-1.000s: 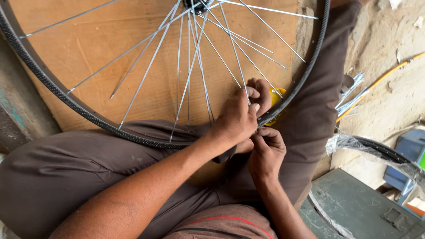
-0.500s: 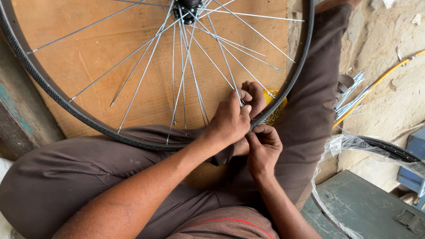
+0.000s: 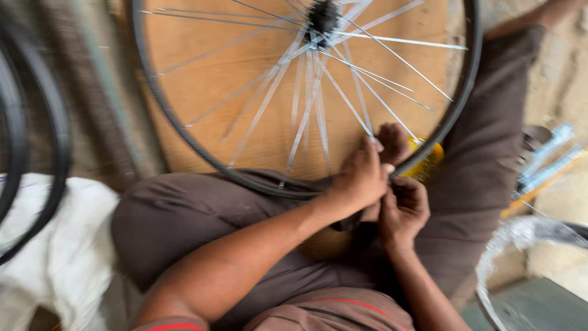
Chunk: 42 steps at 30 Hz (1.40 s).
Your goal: The person threads spokes through the hub of a bicycle wheel and attaches them to the rim by hand.
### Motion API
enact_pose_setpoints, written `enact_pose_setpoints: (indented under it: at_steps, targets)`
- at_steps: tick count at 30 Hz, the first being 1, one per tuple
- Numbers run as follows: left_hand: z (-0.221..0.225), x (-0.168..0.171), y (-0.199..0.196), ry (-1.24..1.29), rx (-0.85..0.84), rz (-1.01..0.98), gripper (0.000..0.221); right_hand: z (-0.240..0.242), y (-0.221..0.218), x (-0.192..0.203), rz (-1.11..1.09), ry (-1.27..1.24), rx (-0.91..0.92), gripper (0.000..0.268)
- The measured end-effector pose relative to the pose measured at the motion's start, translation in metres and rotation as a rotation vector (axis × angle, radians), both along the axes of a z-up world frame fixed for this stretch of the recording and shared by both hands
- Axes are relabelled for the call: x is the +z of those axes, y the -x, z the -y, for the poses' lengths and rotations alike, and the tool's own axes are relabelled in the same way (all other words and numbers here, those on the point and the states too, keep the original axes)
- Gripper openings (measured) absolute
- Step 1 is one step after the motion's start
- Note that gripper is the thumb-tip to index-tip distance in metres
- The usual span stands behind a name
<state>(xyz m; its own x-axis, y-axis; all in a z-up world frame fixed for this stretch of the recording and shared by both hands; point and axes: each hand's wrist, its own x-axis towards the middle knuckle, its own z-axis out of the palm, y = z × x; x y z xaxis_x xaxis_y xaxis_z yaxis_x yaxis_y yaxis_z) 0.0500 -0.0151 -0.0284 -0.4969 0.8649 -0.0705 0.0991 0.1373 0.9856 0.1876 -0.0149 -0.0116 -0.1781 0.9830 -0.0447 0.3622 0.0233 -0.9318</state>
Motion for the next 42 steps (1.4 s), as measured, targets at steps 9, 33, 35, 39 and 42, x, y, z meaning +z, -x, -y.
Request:
enact_pose_setpoints:
  at_steps: [9, 33, 35, 39, 42]
  targets:
    - [-0.006, 0.001, 0.003, 0.198, -0.119, 0.1, 0.045, 0.0, 0.006, 0.003, -0.013, -0.023, 0.056, 0.026]
    - [0.003, 0.012, 0.017, 0.239, -0.185, 0.116, 0.05, -0.137, -0.089, 0.02, 0.368, -0.182, 0.132, 0.006]
    - [0.002, 0.01, 0.022, 0.238, -0.212, 0.136, 0.049, -0.135, -0.086, 0.025, 0.444, -0.226, 0.156, 0.006]
    - [0.007, -0.001, 0.018, 0.158, -0.157, 0.015, 0.054, -0.132, -0.072, 0.03, 0.45, -0.26, 0.203, 0.008]
    - [0.007, -0.01, 0.019, 0.127, -0.199, -0.001, 0.058, -0.126, -0.062, 0.04, 0.6, -0.282, 0.174, 0.012]
